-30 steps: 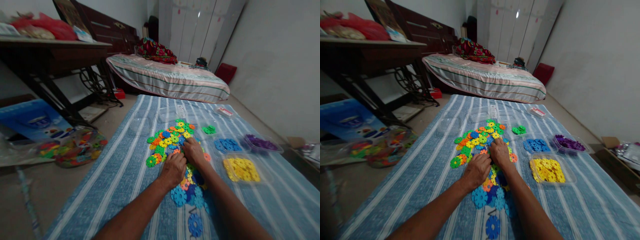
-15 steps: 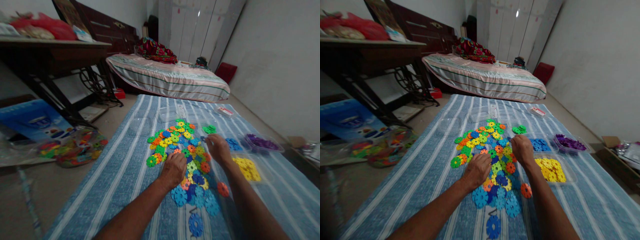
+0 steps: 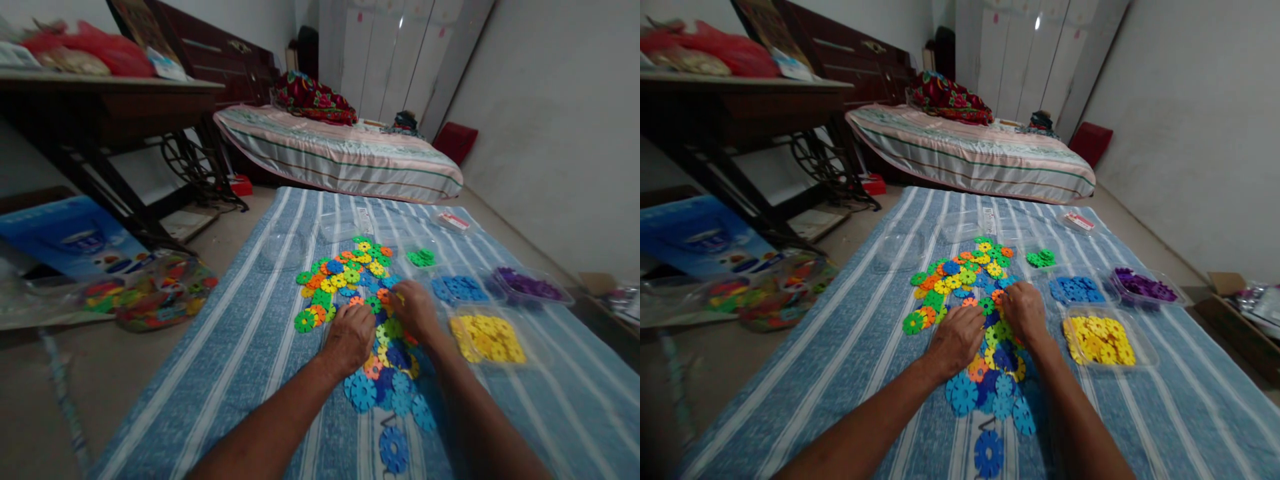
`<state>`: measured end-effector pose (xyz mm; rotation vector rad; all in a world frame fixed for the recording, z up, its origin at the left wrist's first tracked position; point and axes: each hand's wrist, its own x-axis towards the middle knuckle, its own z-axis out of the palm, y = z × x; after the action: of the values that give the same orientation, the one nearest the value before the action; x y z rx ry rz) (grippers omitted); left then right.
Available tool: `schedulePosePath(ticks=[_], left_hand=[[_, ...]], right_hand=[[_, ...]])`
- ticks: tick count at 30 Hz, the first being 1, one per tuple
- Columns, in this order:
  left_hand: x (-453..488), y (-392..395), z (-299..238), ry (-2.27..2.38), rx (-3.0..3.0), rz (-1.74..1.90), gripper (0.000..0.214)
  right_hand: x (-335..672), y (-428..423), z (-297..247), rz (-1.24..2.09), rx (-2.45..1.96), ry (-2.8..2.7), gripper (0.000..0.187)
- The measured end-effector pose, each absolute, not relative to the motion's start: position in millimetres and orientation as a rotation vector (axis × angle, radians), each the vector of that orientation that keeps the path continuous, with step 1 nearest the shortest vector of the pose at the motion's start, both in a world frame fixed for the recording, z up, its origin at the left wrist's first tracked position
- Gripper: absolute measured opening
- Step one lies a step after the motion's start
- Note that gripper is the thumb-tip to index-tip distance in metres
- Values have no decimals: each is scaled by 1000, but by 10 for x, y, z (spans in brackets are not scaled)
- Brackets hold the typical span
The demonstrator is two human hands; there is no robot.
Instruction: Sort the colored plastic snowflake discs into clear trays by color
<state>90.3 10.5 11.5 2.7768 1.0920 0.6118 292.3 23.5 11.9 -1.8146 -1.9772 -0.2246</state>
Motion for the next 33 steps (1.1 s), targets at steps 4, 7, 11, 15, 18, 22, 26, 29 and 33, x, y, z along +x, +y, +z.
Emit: schedulePosePath(ticks=[4, 7, 11, 15, 18, 22, 26, 29, 33], left_hand=[[911, 94, 125, 1090, 2784, 623, 8], [921, 90, 128, 1100, 2785, 612, 9], [927, 89, 124, 1094, 2793, 587, 13], [928, 94, 111, 1097, 2792, 594, 13], [929, 101, 101, 1102, 2791, 599, 12], [930, 103, 102, 1104, 2789, 603, 11], [923, 97, 117, 1104, 2796, 596, 11], [917, 96, 124, 1091, 2798, 610, 11], [916, 102, 115, 1087, 2789, 627, 11]], right_hand=[[2651, 412, 92, -137, -1845, -2080, 16], [2534, 559, 136, -123, -1892, -2135, 17], [2447, 710, 164, -104, -1945, -2190, 20], [2422, 765, 125, -130, -1965, -2168, 19], [2426, 748, 104, -173, -1921, -2171, 19], [2476, 665, 87, -237, -1839, -2202, 21], [2588, 513, 8, -282, -1664, -2209, 23], [2682, 359, -46, -250, -1507, -2155, 28], [2848, 165, 0, -195, -1424, -2011, 29]])
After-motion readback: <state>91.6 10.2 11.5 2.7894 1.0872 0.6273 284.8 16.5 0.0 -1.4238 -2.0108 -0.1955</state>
